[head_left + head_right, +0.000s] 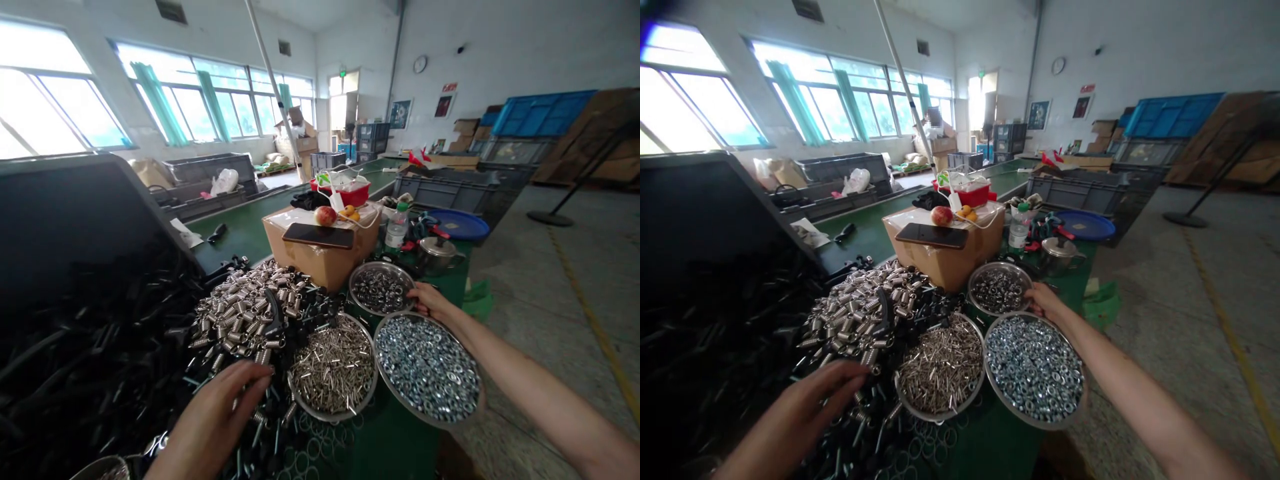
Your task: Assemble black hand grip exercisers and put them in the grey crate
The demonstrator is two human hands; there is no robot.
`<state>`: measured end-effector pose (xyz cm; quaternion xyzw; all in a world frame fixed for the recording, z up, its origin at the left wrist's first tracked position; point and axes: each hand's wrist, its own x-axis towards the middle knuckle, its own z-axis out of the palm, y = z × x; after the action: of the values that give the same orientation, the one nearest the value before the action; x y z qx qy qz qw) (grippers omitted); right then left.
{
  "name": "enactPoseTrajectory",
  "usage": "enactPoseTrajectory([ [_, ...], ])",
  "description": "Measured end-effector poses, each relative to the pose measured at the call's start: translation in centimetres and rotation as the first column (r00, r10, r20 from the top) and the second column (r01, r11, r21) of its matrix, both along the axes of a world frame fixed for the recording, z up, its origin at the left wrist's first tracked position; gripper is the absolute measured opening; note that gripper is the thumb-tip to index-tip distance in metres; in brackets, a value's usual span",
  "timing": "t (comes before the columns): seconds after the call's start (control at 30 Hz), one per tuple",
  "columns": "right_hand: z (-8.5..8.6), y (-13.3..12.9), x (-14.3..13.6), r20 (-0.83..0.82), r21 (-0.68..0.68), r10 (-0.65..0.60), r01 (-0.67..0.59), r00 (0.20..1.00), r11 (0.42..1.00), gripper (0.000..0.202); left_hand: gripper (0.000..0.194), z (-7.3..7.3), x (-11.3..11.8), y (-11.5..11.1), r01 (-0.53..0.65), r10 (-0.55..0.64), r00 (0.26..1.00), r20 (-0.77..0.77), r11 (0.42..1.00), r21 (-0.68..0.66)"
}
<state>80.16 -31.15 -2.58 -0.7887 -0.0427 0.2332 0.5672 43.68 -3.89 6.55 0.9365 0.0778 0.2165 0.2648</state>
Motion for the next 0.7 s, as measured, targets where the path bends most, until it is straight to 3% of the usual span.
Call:
enactPoseTrajectory([
  [0.13,0.4,0.2,0.4,-0.009,0.134,-0.051,0.052,0.999,0.990,0.017,0.026,-0.9,10.7,-3.2,0.275,-0.241,0.954,-0.176,0.940,0.203],
  [0.2,1.2,0.2,0.8,0.000,0.185,-0.087,0.085,0.996,0.979,0.018,0.026,-1.8,15.2,-4.8,0.323,-0.260,0.936,-0.238,0.904,0.281],
  [0.3,2.7,0.2,1.5,0.019,0.234,-0.122,0.115,0.992,0.965,0.018,0.027,-3.6,19.7,-6.2,0.364,-0.240,0.909,-0.341,0.855,0.370],
  [0.4,3.8,0.0,1.6,0.025,0.246,-0.118,0.108,0.993,0.963,0.018,0.029,-5.1,22.1,-6.9,0.394,-0.196,0.889,-0.414,0.787,0.475],
  [0.53,3.6,0.0,1.1,0.006,0.223,-0.101,0.097,0.995,0.970,0.017,0.027,-6.0,23.5,-7.5,0.469,-0.130,0.821,-0.556,0.709,0.527],
  [0.63,2.7,0.2,0.8,-0.007,0.209,-0.094,0.094,0.996,0.973,0.016,0.024,-5.6,23.4,-7.7,0.493,-0.134,0.807,-0.576,0.689,0.531],
  [0.7,2.2,0.3,0.8,-0.010,0.202,-0.088,0.088,0.996,0.975,0.017,0.026,-4.5,22.5,-7.6,0.488,-0.169,0.828,-0.535,0.686,0.539],
])
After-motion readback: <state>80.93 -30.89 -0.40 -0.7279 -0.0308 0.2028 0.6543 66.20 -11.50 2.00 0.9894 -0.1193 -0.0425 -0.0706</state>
